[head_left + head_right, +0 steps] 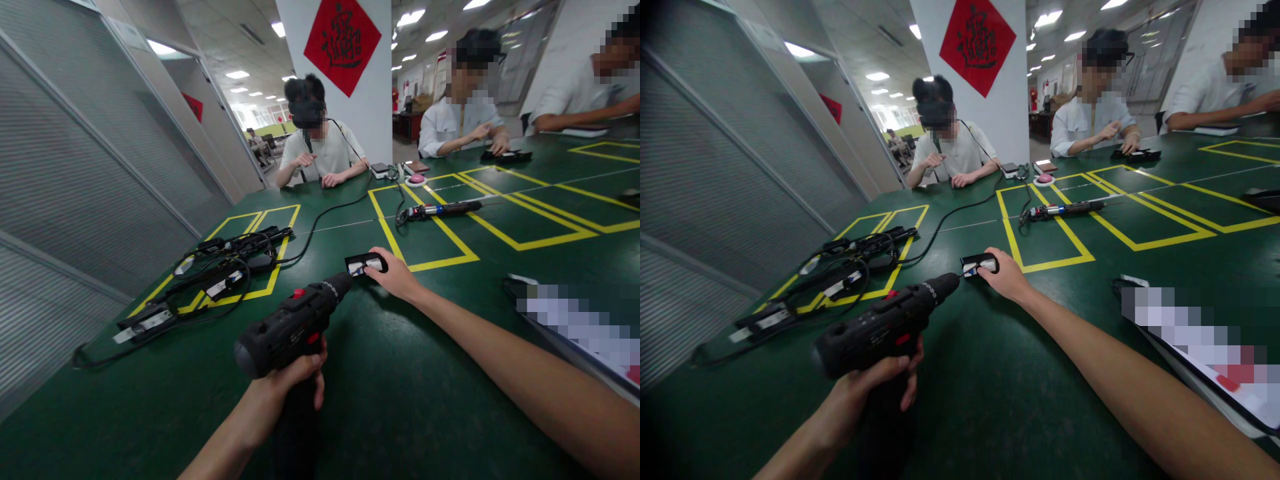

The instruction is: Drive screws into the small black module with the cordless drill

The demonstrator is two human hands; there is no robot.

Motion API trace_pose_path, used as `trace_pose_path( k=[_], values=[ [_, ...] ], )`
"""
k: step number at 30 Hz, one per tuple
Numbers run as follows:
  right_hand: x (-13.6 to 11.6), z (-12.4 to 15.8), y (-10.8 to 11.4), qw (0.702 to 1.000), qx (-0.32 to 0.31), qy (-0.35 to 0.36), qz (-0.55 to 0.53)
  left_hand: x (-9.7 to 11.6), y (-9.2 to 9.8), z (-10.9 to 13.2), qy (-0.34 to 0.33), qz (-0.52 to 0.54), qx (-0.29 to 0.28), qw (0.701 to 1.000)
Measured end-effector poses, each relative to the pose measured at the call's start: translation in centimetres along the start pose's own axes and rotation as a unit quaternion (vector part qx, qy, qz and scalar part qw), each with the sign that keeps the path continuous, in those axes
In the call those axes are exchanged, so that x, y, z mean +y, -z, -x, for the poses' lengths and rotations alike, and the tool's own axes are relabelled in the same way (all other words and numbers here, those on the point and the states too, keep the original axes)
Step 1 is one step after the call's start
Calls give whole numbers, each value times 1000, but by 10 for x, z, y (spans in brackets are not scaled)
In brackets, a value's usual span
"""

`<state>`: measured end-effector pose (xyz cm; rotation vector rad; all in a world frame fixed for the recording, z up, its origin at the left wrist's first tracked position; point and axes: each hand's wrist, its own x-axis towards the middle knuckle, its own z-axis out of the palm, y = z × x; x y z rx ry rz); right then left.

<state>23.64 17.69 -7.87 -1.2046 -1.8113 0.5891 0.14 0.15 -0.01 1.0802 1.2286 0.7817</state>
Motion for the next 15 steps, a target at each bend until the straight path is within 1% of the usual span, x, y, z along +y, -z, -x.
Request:
trace_pose_path(
  k=[7, 15],
  values=[
    [2, -1, -1, 1000, -3, 2, 1, 4, -4, 1, -11, 22, -2, 1000],
    [0, -1, 0, 1000, -4, 0, 2, 3, -2, 0, -17, 14, -12, 1000]
  ],
)
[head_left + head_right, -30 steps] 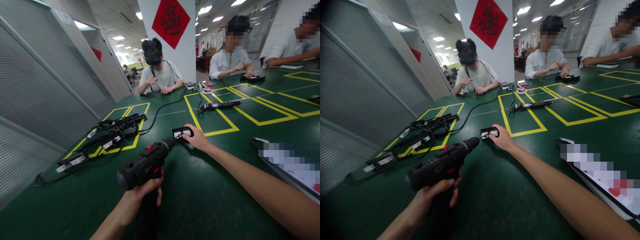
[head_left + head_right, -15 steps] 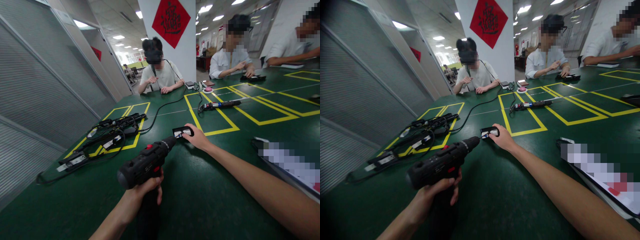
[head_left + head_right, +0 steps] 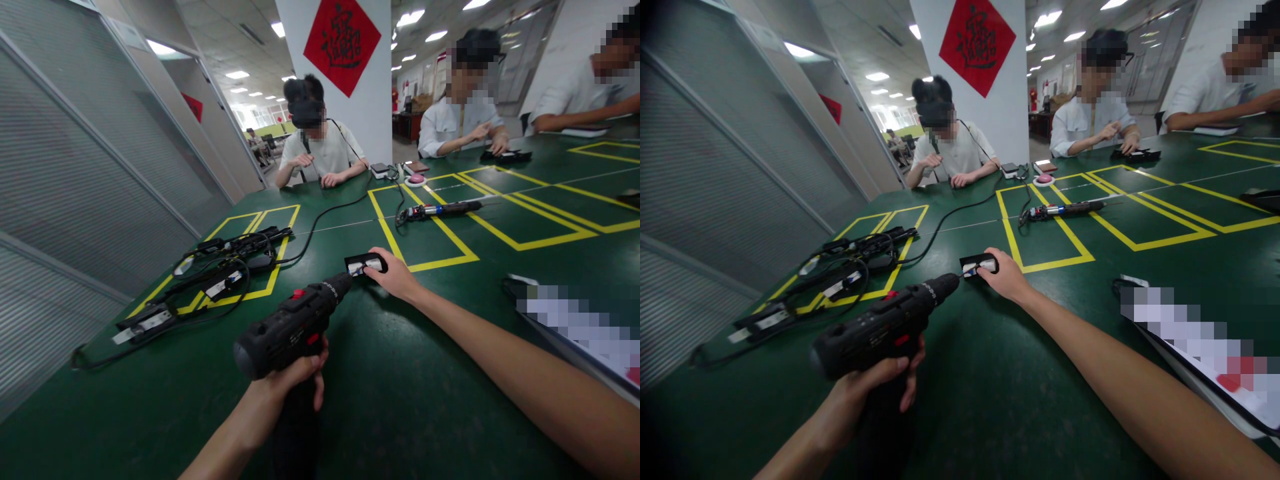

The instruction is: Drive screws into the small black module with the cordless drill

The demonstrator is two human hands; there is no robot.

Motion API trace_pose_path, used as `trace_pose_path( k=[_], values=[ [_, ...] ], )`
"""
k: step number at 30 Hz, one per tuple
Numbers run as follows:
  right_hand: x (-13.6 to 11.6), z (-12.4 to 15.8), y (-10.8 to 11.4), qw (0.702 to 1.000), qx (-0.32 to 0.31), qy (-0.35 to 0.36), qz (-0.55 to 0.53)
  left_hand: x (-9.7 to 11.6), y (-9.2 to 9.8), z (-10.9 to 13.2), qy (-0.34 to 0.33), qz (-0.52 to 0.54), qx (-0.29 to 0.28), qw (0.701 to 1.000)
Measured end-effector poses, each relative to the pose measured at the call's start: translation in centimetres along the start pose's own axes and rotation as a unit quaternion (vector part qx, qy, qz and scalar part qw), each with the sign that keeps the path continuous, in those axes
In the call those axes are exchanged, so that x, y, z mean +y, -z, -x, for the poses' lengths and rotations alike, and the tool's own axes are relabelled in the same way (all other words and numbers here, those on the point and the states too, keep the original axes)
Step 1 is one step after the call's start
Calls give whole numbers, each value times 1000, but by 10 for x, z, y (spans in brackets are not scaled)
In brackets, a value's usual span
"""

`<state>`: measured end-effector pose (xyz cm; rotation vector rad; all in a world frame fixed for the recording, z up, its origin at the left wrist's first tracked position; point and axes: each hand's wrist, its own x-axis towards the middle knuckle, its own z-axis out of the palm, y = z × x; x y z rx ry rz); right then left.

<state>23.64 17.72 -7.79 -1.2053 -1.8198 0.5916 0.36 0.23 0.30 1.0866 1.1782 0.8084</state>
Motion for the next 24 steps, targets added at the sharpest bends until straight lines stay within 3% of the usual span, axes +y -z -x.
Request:
trace_pose_path(
  k=[24],
  values=[
    [1, 1, -1, 1000, 5, -1, -3, -2, 2, -1, 1, -20, -4, 1000]
  ],
)
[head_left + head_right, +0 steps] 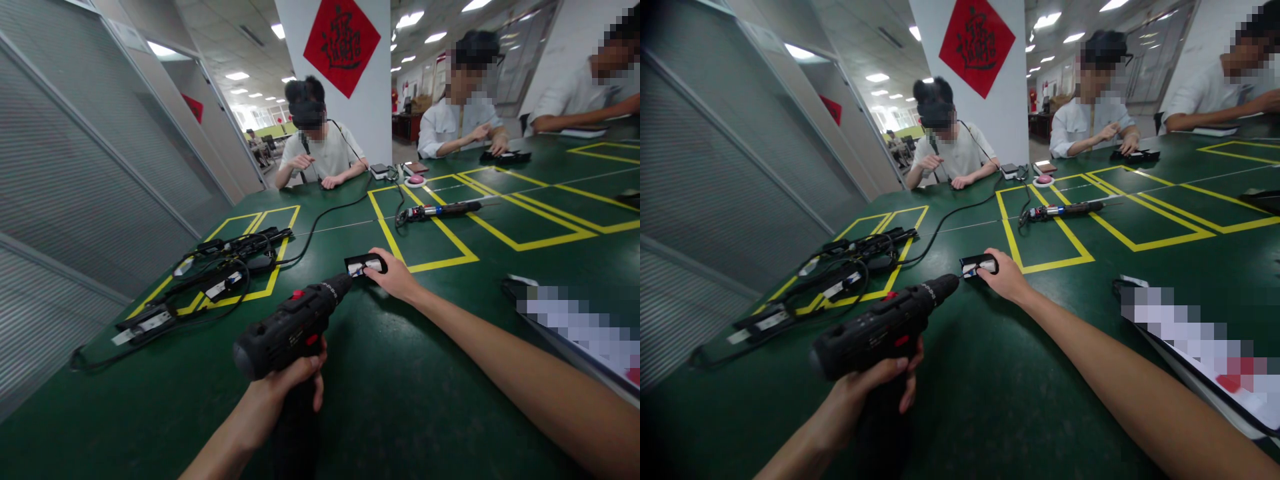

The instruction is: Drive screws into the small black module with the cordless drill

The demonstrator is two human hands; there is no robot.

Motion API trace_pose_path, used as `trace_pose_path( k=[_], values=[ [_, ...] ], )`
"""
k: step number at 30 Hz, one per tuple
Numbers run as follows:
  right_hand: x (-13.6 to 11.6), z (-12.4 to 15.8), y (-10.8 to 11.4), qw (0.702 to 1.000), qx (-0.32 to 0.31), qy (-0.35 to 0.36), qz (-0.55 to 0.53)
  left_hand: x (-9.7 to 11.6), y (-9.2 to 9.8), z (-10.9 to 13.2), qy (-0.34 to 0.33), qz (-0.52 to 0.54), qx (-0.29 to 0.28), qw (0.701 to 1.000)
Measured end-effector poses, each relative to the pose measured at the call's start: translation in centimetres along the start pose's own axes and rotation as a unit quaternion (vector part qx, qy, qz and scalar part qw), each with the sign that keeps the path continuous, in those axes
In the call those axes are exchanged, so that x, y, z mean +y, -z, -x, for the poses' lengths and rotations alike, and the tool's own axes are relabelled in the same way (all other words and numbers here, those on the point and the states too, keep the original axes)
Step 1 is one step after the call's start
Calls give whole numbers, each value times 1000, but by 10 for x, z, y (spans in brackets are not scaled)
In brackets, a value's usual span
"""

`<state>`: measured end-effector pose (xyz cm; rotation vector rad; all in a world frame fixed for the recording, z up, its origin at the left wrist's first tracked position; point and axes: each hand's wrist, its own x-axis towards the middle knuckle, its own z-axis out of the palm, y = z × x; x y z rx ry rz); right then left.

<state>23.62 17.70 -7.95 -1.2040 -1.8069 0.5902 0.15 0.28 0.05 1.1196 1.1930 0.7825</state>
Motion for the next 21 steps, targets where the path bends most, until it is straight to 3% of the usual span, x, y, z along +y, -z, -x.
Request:
trace_pose_path(
  k=[21],
  values=[
    [0, -1, 0, 1000, 1, 8, 2, 0, 0, 0, 6, 5, 1, 1000]
  ],
)
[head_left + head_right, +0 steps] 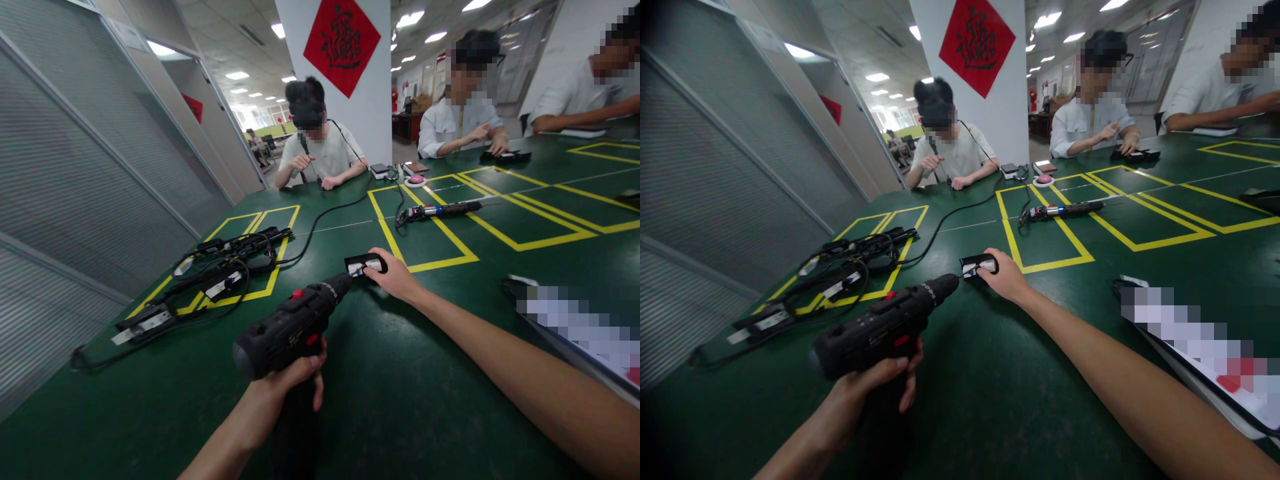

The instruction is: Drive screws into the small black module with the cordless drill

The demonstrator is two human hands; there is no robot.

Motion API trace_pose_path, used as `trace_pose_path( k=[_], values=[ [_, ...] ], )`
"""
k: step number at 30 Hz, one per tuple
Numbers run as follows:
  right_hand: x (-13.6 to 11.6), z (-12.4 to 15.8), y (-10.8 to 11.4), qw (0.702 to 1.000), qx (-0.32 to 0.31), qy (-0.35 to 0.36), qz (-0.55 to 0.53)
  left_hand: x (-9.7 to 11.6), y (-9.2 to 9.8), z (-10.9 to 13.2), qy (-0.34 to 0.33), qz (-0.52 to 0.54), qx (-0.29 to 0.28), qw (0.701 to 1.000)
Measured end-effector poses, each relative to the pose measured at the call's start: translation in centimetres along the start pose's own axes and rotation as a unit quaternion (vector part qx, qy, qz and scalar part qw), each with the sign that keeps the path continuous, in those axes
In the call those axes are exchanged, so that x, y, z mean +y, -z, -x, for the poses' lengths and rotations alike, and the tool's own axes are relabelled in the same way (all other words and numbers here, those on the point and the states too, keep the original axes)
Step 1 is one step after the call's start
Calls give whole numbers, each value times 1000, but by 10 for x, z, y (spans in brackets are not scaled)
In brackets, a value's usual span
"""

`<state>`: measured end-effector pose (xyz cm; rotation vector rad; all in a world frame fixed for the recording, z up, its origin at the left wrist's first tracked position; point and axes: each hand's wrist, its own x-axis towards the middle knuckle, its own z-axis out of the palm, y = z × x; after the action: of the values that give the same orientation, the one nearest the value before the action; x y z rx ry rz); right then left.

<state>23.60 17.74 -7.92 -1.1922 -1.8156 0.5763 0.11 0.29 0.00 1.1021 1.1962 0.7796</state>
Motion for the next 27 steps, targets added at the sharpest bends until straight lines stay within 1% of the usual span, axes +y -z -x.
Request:
trace_pose_path(
  k=[6, 13, 19, 27],
  values=[
    [0, 0, 2, 1000, -7, -2, -1, 0, 0, 0, -2, -8, -3, 1000],
    [0, 0, 0, 1000, -7, -4, -3, 0, -1, 1, 3, 9, 13, 1000],
    [0, 0, 0, 1000, -4, -4, -6, 2, -2, 0, -1, 10, 8, 1000],
    [2, 0, -1, 1000, 2, 0, -6, 2, -5, 1, -8, 46, -1, 999]
  ],
)
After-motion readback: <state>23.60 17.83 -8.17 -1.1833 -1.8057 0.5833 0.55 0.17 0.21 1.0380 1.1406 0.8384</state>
